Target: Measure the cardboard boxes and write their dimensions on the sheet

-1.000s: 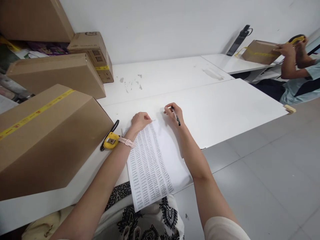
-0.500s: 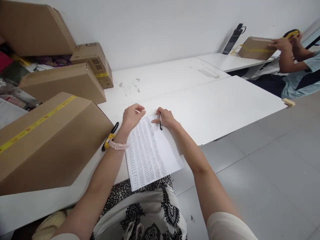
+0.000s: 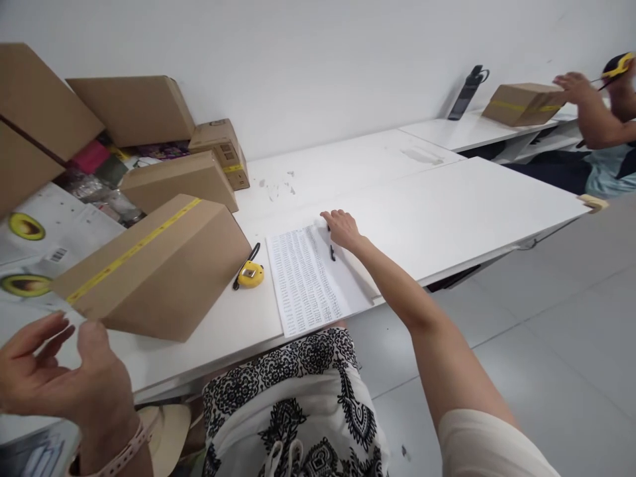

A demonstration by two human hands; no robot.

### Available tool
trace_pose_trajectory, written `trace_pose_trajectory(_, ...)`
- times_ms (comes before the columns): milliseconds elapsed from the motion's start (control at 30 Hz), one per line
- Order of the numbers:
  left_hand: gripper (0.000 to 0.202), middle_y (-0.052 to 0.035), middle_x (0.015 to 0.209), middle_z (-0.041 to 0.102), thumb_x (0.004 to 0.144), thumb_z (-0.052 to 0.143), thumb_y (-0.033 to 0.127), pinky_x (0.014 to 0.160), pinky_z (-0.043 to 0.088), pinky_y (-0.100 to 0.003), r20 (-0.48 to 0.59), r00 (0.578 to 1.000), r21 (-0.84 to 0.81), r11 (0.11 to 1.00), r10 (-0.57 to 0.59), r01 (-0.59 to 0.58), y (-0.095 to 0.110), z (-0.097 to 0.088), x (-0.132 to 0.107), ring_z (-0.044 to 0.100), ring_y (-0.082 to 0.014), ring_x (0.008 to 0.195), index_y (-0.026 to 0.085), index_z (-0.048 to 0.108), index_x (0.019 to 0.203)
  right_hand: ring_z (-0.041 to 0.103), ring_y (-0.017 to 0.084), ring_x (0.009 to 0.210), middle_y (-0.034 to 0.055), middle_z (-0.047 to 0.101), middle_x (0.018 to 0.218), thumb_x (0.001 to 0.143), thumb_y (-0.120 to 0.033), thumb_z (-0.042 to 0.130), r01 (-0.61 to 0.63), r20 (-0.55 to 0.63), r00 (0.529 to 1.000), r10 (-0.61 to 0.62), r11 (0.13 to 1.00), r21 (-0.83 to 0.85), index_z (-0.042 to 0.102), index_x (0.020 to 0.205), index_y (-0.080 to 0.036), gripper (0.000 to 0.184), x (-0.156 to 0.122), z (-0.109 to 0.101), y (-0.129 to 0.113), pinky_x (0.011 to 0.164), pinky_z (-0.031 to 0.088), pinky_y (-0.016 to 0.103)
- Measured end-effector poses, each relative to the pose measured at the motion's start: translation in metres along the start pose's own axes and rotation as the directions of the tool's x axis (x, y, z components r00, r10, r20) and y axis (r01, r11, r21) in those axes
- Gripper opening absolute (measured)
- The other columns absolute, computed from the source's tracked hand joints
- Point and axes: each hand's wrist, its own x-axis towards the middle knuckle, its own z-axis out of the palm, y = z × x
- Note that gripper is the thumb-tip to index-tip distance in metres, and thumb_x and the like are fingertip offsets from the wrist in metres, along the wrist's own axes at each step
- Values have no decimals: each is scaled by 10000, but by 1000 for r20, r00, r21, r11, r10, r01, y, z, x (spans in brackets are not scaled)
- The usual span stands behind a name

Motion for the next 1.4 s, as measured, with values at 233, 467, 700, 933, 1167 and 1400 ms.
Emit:
trace_pose_trajectory(233,904,-141,1501,432,612,801,356,1090,402,-505,128,976,-127,973,-178,194,-45,-22,-2,447,-313,1362,244,385,1407,610,243,1021,147,691,1114,991,-205,402,310,3,941,-339,865,395,693,1124,-125,329,-18,-25,-111,847,448,351)
trace_pose_trajectory(467,1148,-212,1596,293,573,883,394,1130,354,-533,345,888,-114,926,-302,359,-42,-11,-33,365,-365,1439,246,254,1522,556,351,1143,168,643,1225,790,-530,728,300,157,906,-393,859,415,533,1381,-190,709,-22,0,-193,921,448,447)
trace_pose_trajectory(700,573,-126,1297,619,811,766,348,1038,472,-460,251,926,-181,926,-283,332,-23,-31,-100,609,-264,1180,229,540,1324,581,292,1147,129,638,1232,800,-409,730,82,137,917,-374,513,854,504,1380,-228,649,-58,0,-198,1000,465,468)
trace_pose_trajectory(933,620,-123,1222,665,852,695,536,957,529,-463,897,329,-287,178,-296,941,25,-9,-113,639,-288,1131,238,534,1372,437,284,1382,72,475,1490,725,-381,843,6,-55,933,-355,-138,990,334,1499,-378,927,-150,-33,-203,1134,397,517)
trace_pose_trajectory(1167,628,-128,1265,632,825,742,520,958,528,-455,967,237,-231,79,-90,970,49,6,-105,618,-316,1171,246,552,1358,405,301,1417,59,434,1539,767,-271,813,36,-30,944,-329,12,999,383,1497,-379,853,-176,-49,-194,1120,424,525)
trace_pose_trajectory(1400,639,-82,1274,604,738,855,322,942,541,-393,676,698,-378,702,-236,604,38,7,-112,616,-254,1141,294,574,1311,474,264,1350,48,495,1477,900,-329,665,29,-3,929,-371,66,997,510,1399,-362,524,-172,-69,-186,1089,433,495)
